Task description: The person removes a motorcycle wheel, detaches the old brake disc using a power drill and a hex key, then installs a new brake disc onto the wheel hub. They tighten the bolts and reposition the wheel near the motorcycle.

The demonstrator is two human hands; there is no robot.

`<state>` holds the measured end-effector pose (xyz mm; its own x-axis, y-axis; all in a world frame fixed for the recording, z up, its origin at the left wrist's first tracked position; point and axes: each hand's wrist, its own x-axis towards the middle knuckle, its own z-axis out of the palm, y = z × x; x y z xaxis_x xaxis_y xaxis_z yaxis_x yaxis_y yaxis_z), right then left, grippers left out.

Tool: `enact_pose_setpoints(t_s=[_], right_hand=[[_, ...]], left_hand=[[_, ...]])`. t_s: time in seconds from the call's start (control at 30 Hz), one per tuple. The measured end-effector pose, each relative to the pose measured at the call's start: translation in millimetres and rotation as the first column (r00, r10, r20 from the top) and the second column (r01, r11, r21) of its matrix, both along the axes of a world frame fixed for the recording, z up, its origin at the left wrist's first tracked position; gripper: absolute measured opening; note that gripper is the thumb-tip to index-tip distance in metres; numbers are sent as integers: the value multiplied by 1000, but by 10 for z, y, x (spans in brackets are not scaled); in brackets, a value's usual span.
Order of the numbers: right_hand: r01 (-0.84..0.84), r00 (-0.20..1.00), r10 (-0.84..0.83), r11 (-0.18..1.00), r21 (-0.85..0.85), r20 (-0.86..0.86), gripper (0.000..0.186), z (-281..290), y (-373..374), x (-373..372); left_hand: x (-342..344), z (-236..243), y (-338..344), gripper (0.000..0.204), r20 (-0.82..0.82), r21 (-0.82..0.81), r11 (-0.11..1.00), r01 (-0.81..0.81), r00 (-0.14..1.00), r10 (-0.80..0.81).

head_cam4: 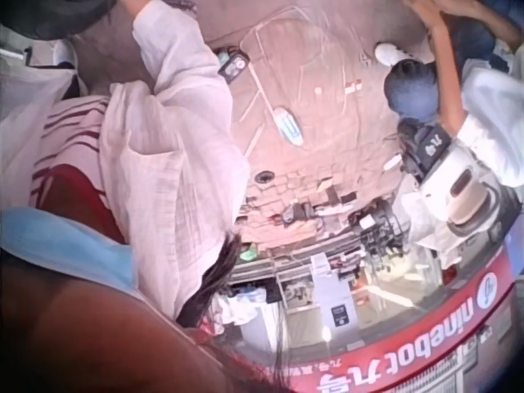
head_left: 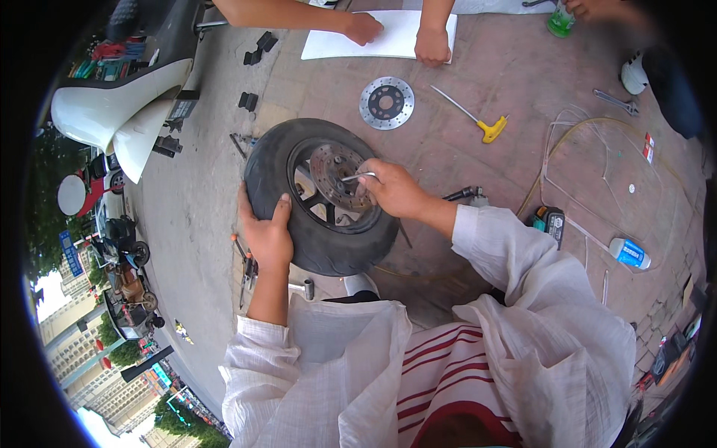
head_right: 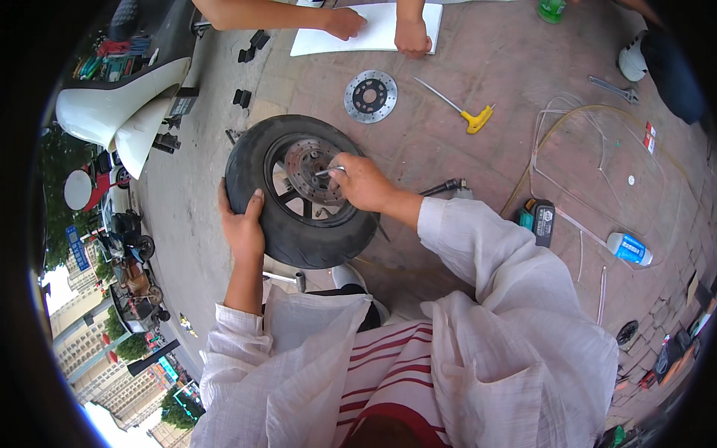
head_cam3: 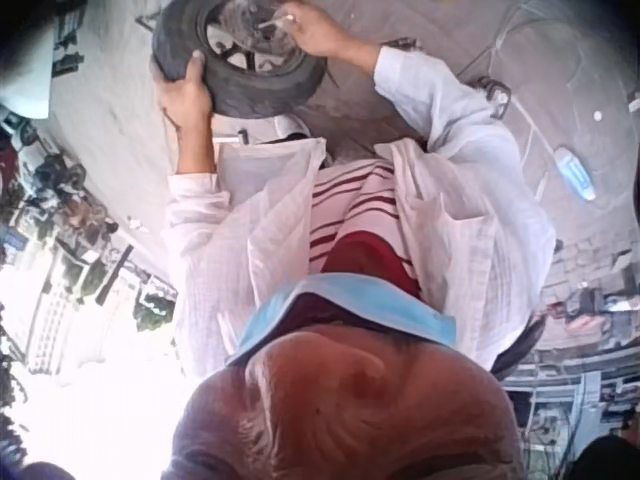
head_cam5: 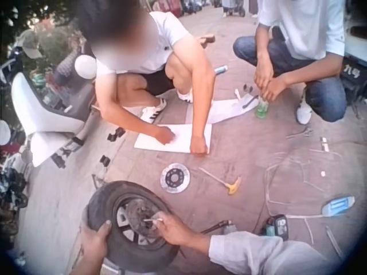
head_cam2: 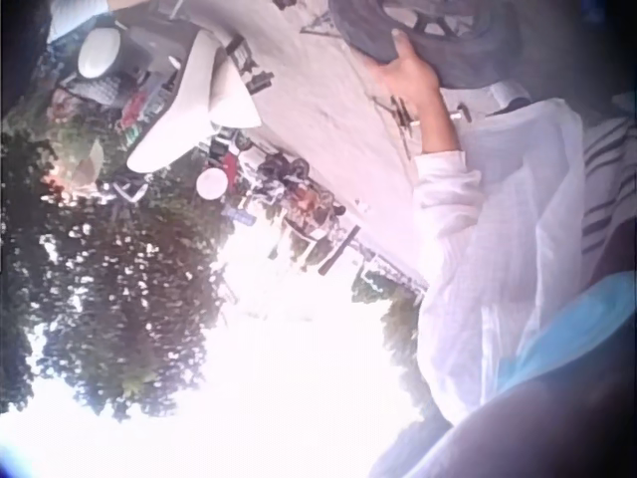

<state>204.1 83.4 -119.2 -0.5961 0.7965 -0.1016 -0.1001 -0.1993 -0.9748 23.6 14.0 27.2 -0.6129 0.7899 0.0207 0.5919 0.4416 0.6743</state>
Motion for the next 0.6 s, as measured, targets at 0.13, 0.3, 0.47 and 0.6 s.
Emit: enact_pose_setpoints(t_s=[0.13,0.3,0.47,0.6], right_hand=[[109,987,-127,979,173,99,16,14,-87,-46],[140,967,-188,957,255,174,18,59,-151,-124],[64,959,-138,956,285,247,20,37,-97,-185],[-97,969,210,801,-591,126,24,314,125,-254]], left_hand=[[43,48,-38,83,-56,-22,1000,6,998,-8],[43,44,-91,84,-88,-25,999,20,996,-23],[7,-20,-124,83,-80,8,999,39,996,-38],[-31,-30,-186,85,-133,-25,1000,19,991,-22]])
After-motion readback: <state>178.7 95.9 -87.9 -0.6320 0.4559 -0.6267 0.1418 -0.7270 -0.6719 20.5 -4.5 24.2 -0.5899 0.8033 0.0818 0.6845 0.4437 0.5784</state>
